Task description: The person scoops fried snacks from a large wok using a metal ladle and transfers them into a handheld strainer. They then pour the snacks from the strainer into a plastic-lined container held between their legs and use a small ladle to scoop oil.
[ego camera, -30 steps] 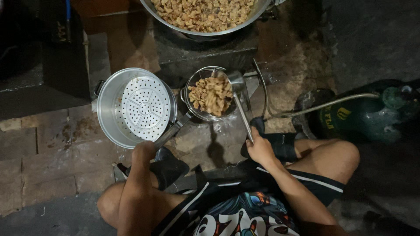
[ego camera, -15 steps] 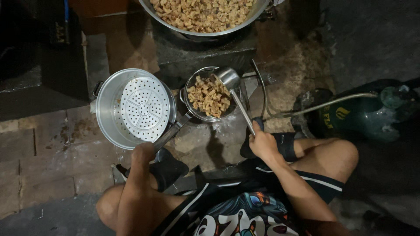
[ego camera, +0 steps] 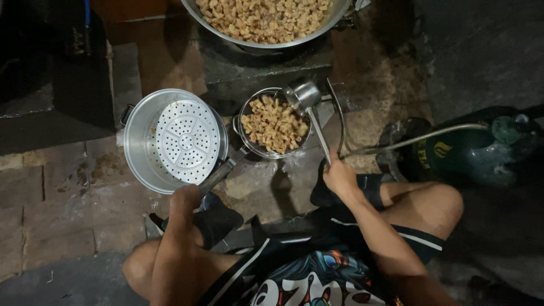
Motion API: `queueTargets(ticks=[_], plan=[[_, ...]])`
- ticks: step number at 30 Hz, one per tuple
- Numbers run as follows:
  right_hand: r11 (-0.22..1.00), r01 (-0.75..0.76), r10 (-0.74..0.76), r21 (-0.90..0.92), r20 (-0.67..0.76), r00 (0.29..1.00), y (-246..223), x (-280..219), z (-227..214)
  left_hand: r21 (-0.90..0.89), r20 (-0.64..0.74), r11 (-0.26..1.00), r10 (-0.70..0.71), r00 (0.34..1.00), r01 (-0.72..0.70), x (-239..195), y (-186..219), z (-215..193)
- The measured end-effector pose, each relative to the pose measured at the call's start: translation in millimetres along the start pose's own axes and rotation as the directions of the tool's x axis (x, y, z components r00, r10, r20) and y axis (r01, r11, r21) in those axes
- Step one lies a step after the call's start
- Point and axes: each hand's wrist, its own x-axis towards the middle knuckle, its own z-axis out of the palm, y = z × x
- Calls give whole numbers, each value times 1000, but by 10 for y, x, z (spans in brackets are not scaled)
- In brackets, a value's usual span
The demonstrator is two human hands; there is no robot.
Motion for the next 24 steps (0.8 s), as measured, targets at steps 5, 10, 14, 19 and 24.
queueTargets(ticks=[5, 10, 14, 19, 24], plan=[[997, -6, 7, 76, -9, 1000, 68, 3, 27, -17, -133, 999, 41, 990, -44, 48, -52, 76], [998, -7, 9, 61, -30, 1000, 85, -34, -48, 8, -34, 999, 52, 998, -52, 64, -66, 79], [997, 45, -43, 59, -32, 999, 38, -1, -138, 30, -39, 998, 64, 997, -63, 74, -44, 13], [991, 33, -29, 127, -36, 999, 98, -100, -164, 2, -61, 999, 53, 997, -53, 89, -97, 173], [998, 23, -23, 66, -4, 1000, 131, -58, -214, -12, -53, 1000, 18, 998, -19, 253, -90, 130]])
